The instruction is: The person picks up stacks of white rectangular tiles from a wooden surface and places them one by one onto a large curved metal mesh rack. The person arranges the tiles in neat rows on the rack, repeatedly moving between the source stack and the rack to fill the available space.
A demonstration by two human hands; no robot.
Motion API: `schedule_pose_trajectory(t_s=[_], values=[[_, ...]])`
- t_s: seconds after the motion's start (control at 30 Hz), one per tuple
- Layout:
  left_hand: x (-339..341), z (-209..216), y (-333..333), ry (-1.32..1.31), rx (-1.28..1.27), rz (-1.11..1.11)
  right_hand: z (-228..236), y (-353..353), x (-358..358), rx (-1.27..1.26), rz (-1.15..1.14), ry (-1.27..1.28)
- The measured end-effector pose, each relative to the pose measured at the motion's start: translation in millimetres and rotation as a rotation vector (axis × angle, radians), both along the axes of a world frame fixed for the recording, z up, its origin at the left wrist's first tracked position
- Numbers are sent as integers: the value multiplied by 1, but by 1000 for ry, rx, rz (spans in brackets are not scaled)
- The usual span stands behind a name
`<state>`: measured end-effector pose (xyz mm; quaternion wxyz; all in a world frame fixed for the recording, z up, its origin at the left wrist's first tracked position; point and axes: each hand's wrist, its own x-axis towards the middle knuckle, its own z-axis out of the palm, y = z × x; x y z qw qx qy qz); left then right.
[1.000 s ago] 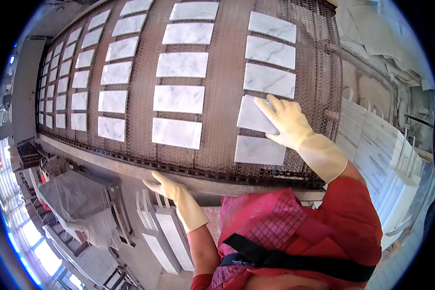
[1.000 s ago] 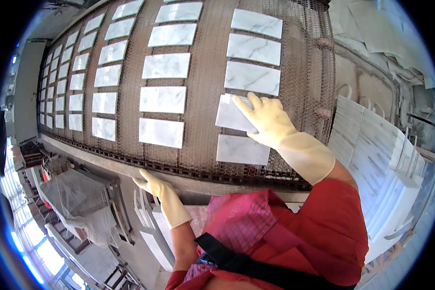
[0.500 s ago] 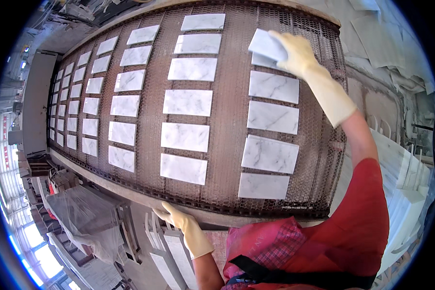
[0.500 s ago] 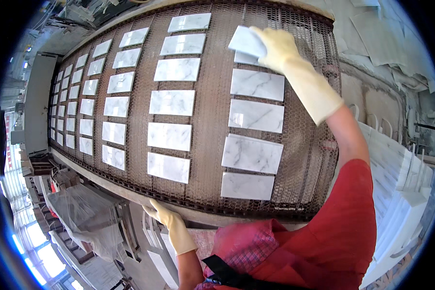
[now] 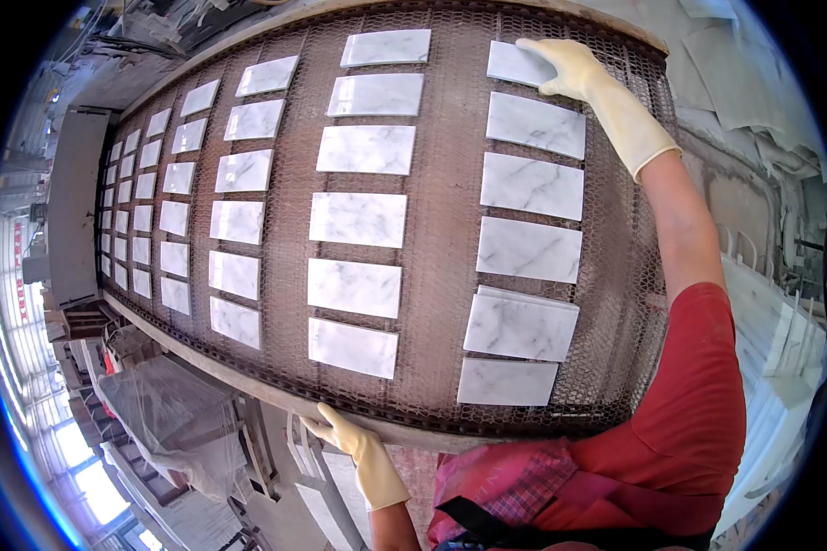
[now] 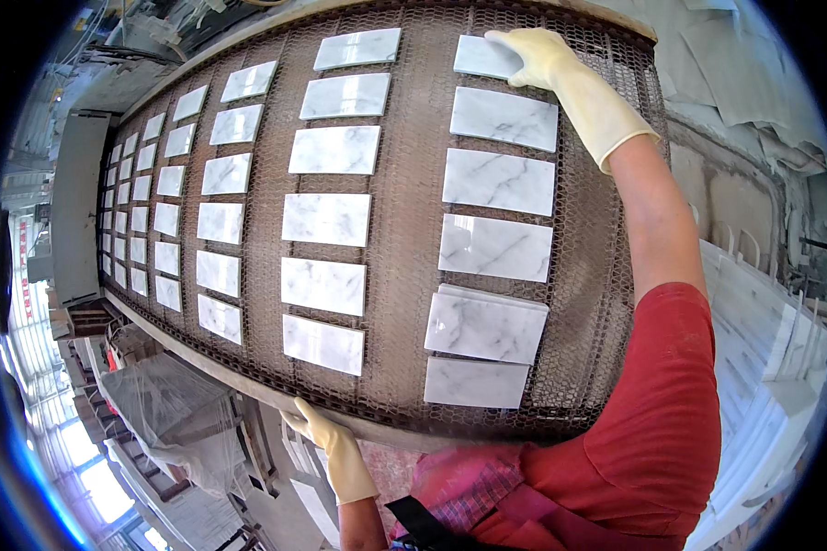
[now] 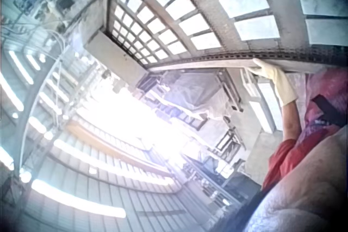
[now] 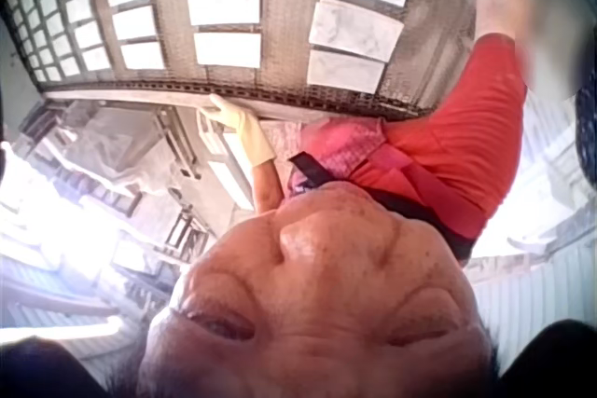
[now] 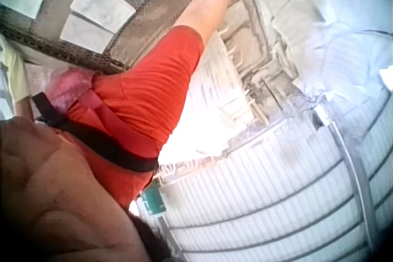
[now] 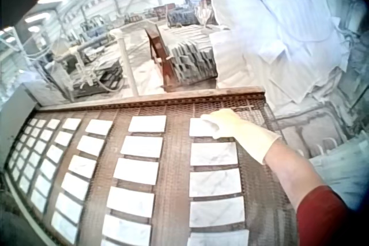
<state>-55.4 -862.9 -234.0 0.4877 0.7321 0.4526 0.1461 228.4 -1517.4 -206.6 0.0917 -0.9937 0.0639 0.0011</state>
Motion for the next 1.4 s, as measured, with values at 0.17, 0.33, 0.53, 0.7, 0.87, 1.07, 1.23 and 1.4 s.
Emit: schedule_pose_trajectory(t_s=[0.17, 0.33, 0.53, 0.7, 0.87, 1.07, 1.23, 1.4], values=[[2, 12, -17, 118, 70, 50, -9, 15, -55, 5, -67, -248], [3, 22, -29, 133, 68, 8, -2, 85, -177, 336, 26, -321], [-10, -18, 7, 15, 90, -18, 39, 209, -302, 421, 184, -50], [-8, -18, 2, -81, 85, -43, 27, 255, -311, 178, 213, 130], [-12, -17, 0, -109, 47, -42, 19, 275, -298, 50, 129, 234], [-15, -19, 0, -163, 24, -42, 26, 270, -283, 151, 129, 284], [-17, -18, -1, -178, 32, -40, 24, 259, -280, 420, 77, 216], [-17, -16, 0, -159, 67, -52, 27, 236, -300, 606, 9, -2]])
